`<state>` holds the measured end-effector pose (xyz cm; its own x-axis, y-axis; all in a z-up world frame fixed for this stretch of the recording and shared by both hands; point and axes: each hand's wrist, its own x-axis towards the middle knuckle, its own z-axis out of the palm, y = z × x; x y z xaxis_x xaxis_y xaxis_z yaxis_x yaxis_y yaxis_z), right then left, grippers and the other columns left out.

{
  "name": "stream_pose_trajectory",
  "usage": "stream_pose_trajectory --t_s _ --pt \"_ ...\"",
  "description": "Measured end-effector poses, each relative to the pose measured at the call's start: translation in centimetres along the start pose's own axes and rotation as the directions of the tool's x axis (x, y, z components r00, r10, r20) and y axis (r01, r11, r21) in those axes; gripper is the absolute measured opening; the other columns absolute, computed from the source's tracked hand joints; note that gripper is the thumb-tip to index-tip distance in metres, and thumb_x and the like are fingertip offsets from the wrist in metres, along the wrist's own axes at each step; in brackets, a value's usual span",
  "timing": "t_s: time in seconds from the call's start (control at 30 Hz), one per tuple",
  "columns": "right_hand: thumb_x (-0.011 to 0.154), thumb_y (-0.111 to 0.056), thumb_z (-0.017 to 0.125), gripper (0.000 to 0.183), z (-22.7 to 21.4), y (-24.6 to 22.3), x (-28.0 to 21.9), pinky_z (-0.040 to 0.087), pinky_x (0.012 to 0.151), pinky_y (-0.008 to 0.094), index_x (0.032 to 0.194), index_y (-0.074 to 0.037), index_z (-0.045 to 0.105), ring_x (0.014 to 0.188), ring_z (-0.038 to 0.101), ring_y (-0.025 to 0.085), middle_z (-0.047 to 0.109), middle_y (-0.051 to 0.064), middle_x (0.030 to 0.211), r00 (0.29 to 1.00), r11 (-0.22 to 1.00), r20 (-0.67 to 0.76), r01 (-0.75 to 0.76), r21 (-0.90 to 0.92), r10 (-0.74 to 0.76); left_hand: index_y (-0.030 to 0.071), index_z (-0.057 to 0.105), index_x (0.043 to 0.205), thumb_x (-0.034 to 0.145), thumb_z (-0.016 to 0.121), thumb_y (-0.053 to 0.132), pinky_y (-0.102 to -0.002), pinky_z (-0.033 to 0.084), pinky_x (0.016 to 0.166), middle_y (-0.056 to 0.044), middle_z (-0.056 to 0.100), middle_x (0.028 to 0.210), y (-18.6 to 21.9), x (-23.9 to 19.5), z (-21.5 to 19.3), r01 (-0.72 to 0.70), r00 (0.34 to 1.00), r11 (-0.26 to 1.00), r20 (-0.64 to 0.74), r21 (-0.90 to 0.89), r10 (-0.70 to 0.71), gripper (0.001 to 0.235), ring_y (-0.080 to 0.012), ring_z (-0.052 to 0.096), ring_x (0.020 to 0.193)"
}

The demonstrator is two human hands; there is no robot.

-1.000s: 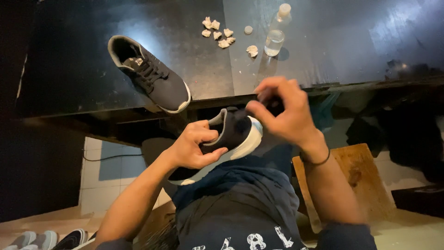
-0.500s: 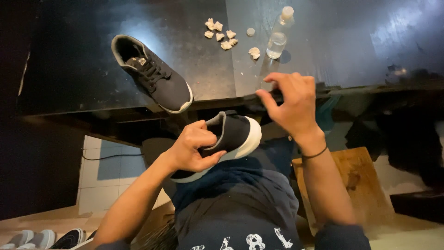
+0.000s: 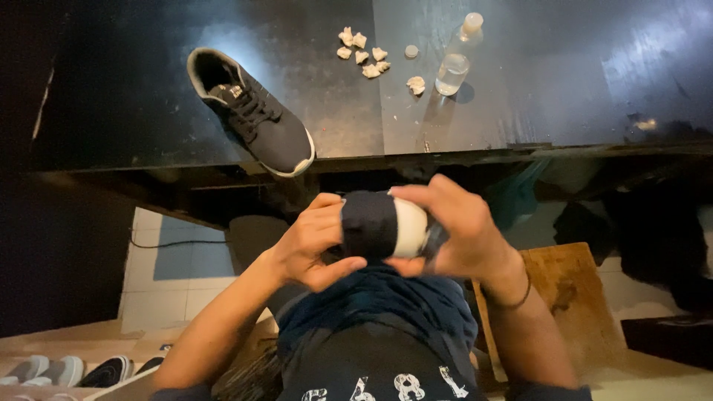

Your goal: The person cleans a pair of black sneakers using a small brush. They scrub the interior lining, the tongue, the laces, and the white rubber sole of one shoe, then repeat the process on the second shoe. The shoes are placed on a dark table during the cleaning process.

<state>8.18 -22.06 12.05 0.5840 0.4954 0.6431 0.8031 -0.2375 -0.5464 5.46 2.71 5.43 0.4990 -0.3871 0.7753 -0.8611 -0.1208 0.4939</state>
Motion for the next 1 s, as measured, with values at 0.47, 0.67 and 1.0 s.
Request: stream_pose_trajectory --t_s 0.47,0.67,1.0 --pt "0.093 -0.075 0.047 0.077 1.0 -1.9 -1.5 0.042 0.071 0.040 0.123 -0.005 0.061 0.070 0.054 0.022 0.054 0.005 0.084 0.957 0.945 0.073 0.288 -0.157 -0.280 0.010 0.058 0.083 0.104 0.057 0.027 -0.025 0.042 0.072 0.005 0.058 0.085 3.0 2.6 -2.3 0.724 0.574 0.396 0.175 -0.565 -0.800 0.027 -0.0060 0.051 0.080" --pt "0.096 -0.031 0.070 0.024 1.4 0.9 0.4 0.046 0.072 0.041 0.095 -0.009 0.060 0.068 0.053 0.027 0.053 0.001 0.078 0.983 0.977 -0.121 0.117 -0.176 -0.140 -0.005 0.068 0.088 0.106 0.042 0.037 -0.027 0.045 0.061 -0.014 0.055 0.058 5.0 5.1 -2.4 0.558 0.793 0.715 0.018 -0.422 -0.609 0.053 -0.0126 0.045 0.060" --pt "0.097 -0.022 0.081 0.021 -0.7 4.3 2.5 0.041 0.083 0.038 0.085 -0.015 0.065 0.072 0.056 0.024 0.059 0.002 0.078 0.965 0.781 -0.039 0.186 -0.596 -0.259 -0.009 0.067 0.124 0.085 0.008 0.088 -0.026 0.052 0.055 -0.013 0.067 0.077 2.3 3.4 -2.7 0.480 0.869 0.754 0.121 -0.449 -0.480 0.120 -0.0147 0.060 0.067"
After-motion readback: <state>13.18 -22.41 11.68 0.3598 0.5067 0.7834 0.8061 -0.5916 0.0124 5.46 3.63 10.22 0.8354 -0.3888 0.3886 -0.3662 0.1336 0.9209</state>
